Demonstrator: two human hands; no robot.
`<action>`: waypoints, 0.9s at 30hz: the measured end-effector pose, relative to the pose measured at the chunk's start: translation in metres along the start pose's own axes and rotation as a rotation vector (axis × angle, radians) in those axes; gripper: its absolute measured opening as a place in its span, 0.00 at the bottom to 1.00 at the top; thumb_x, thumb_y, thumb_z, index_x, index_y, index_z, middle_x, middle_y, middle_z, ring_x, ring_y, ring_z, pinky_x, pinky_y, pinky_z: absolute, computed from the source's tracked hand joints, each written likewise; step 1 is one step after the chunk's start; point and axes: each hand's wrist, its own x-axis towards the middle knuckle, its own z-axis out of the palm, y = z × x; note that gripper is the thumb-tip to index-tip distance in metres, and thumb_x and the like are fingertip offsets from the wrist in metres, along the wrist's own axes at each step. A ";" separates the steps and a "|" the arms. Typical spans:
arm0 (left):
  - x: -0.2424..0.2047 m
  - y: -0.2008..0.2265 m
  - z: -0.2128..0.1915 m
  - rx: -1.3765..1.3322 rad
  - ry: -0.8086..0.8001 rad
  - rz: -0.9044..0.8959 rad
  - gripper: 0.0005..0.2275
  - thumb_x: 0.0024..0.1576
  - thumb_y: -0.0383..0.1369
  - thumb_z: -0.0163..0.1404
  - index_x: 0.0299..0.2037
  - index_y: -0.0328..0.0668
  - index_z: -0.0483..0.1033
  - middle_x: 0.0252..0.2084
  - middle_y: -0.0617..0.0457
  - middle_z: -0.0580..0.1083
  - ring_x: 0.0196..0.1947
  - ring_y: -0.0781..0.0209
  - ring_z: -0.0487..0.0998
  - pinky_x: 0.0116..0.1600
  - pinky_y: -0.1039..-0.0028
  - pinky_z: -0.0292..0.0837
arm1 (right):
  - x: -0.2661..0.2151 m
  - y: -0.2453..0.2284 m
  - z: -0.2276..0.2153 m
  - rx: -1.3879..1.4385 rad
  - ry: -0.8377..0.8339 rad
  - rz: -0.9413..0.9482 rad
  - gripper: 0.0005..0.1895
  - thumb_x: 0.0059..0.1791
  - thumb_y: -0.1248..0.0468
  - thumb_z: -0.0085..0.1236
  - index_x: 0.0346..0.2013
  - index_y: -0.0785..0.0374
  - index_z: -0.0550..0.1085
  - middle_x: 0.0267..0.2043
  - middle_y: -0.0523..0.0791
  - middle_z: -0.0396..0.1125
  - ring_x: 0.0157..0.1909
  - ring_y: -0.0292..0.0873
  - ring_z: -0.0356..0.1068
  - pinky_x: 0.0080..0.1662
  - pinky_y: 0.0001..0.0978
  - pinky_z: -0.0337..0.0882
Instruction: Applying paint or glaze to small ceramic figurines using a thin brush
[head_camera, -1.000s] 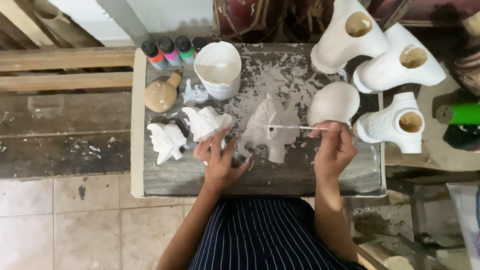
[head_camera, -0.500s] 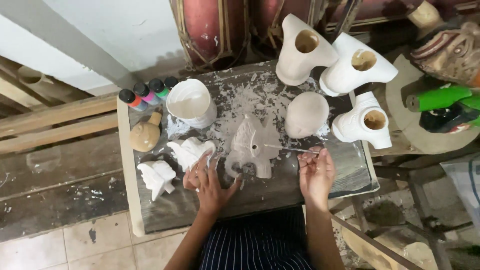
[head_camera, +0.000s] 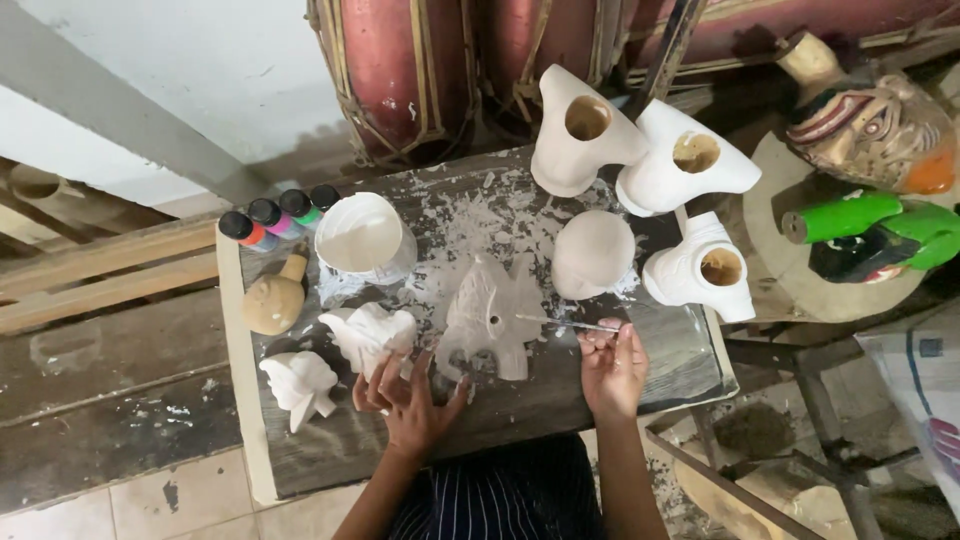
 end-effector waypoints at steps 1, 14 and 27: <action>0.002 0.001 -0.001 -0.003 -0.004 0.001 0.27 0.52 0.62 0.55 0.47 0.49 0.79 0.53 0.47 0.64 0.59 0.50 0.65 0.67 0.47 0.48 | 0.001 0.001 -0.001 -0.002 0.005 0.000 0.18 0.60 0.55 0.48 0.45 0.70 0.71 0.26 0.44 0.64 0.33 0.41 0.69 0.46 0.36 0.74; 0.022 0.002 -0.022 -0.233 0.293 0.098 0.20 0.51 0.38 0.60 0.48 0.34 0.72 0.49 0.46 0.69 0.50 0.49 0.75 0.59 0.54 0.75 | 0.006 0.004 -0.009 -0.012 0.024 -0.049 0.18 0.62 0.57 0.45 0.46 0.72 0.72 0.28 0.47 0.66 0.35 0.40 0.73 0.50 0.37 0.83; -0.044 -0.017 0.040 -0.635 0.503 0.151 0.18 0.51 0.17 0.56 0.44 0.55 0.69 0.53 0.46 0.64 0.47 0.50 0.79 0.65 0.42 0.63 | 0.005 -0.002 0.003 -0.006 0.006 -0.034 0.17 0.62 0.56 0.46 0.46 0.70 0.72 0.28 0.42 0.64 0.35 0.35 0.67 0.53 0.35 0.81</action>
